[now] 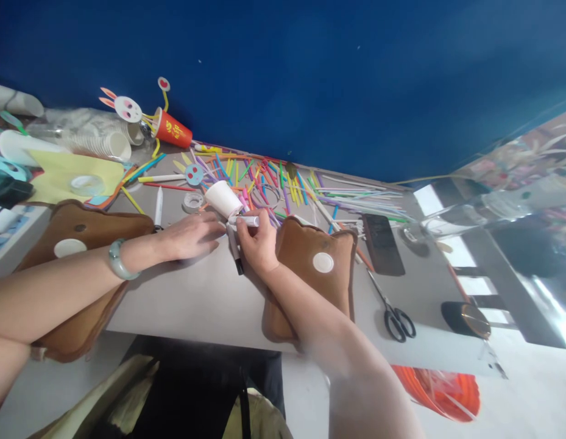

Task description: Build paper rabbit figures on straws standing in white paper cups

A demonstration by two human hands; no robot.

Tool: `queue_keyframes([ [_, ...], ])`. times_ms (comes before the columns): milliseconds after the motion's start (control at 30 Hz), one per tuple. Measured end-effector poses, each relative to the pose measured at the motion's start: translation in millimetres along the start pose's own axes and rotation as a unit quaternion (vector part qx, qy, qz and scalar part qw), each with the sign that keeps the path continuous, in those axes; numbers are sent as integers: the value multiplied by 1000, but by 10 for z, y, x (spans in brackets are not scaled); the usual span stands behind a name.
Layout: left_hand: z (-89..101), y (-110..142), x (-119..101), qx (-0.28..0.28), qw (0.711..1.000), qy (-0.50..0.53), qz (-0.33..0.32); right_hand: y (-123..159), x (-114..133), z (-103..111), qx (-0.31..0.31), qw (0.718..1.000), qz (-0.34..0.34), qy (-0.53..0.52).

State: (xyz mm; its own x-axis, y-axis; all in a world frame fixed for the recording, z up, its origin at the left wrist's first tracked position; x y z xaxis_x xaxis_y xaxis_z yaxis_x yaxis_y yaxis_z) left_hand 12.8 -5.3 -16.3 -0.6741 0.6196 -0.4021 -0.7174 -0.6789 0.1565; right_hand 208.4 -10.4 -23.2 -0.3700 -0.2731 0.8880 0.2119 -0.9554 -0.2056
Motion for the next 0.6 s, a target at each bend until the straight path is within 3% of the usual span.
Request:
queue_keyframes([
  [167,-9,-10,7,-11,1000,0,-13,-23,-70,-20,2,999,-26,-37],
  [367,-54,-48,20,-46,996,-17,-77,-44,-135,-16,-10,997,-38,-62],
  [600,-110,-131,-2,-55,992,-90,-72,-65,-142,-33,-12,992,-46,-112],
])
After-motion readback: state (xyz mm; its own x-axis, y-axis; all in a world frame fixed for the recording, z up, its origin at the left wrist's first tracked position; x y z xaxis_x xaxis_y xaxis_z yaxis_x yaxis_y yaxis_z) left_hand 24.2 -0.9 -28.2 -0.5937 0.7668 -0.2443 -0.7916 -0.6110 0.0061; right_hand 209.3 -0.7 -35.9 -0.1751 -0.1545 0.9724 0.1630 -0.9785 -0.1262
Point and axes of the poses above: each hand's wrist, its own y-axis away from the middle knuckle, its own z-axis out of the back of the hand, x = y × z, the point moved 2 cm from there along -y, towards the middle knuckle, and after that the axes turned 14 degrees about x, right-handed, at the moved point
